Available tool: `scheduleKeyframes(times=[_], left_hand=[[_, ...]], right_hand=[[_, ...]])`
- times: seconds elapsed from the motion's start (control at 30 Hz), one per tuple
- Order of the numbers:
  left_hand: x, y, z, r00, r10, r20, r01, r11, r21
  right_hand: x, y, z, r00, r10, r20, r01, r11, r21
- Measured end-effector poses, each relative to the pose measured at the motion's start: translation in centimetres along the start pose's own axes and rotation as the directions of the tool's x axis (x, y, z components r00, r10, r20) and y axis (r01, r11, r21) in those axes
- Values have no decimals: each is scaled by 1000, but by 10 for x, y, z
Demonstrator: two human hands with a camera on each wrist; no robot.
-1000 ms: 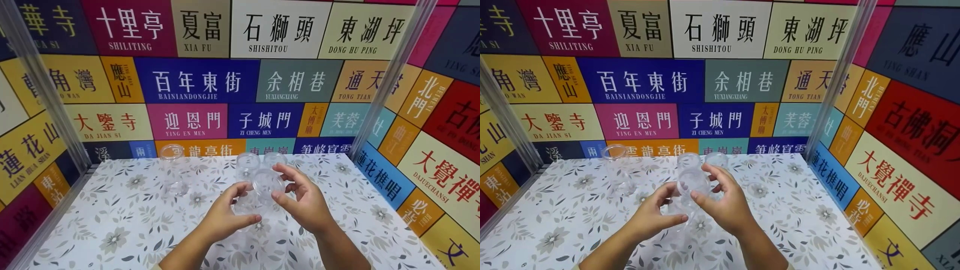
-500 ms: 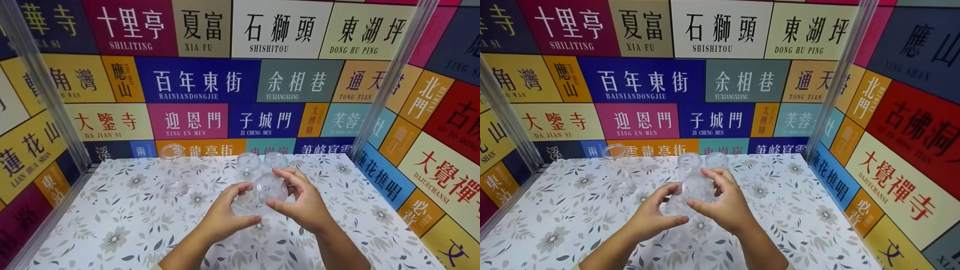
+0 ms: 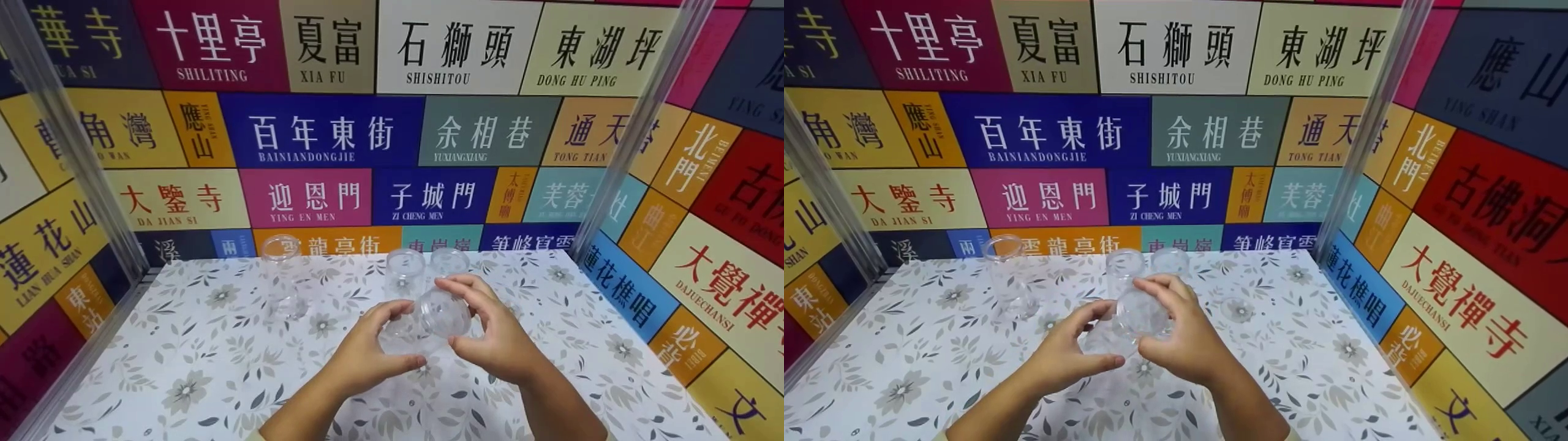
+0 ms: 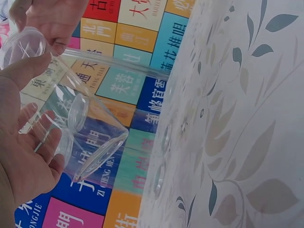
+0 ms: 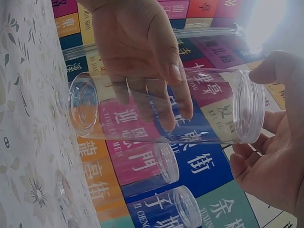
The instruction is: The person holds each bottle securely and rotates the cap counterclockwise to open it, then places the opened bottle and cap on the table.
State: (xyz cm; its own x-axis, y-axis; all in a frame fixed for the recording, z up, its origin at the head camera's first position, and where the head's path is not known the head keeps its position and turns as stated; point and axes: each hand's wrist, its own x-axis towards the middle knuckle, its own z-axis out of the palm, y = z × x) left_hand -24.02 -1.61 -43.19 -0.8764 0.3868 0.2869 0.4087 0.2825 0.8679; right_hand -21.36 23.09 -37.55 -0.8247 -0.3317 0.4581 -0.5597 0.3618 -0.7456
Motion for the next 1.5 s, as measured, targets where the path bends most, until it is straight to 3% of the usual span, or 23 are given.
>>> scheduleKeyframes(times=[0.27,0.43,0.63,0.93,1.1,1.33,1.5], left_hand=[[0,-2,1,1000,-14,6,14,1000,0],[1,-2,0,1000,-13,-11,13,1000,-3],[1,-2,0,1000,-15,-27,15,1000,3],[2,-3,1,1000,8,-18,-8,1000,11],[1,-4,2,1000,12,-23,-11,1000,23],[1,-2,0,1000,-12,2,12,1000,26],[1,-2,0,1000,-25,5,25,999,49]], right_hand=[[0,-2,1,999,28,21,-27,999,-32],[1,-2,2,997,69,-35,-70,997,-40],[5,-2,2,976,178,-126,-188,980,-71],[8,-1,4,959,253,-126,-261,964,-49],[6,0,4,969,223,-109,-227,973,-28],[2,0,2,993,97,-66,-102,992,-71],[1,0,1,999,41,-20,-43,997,-66]])
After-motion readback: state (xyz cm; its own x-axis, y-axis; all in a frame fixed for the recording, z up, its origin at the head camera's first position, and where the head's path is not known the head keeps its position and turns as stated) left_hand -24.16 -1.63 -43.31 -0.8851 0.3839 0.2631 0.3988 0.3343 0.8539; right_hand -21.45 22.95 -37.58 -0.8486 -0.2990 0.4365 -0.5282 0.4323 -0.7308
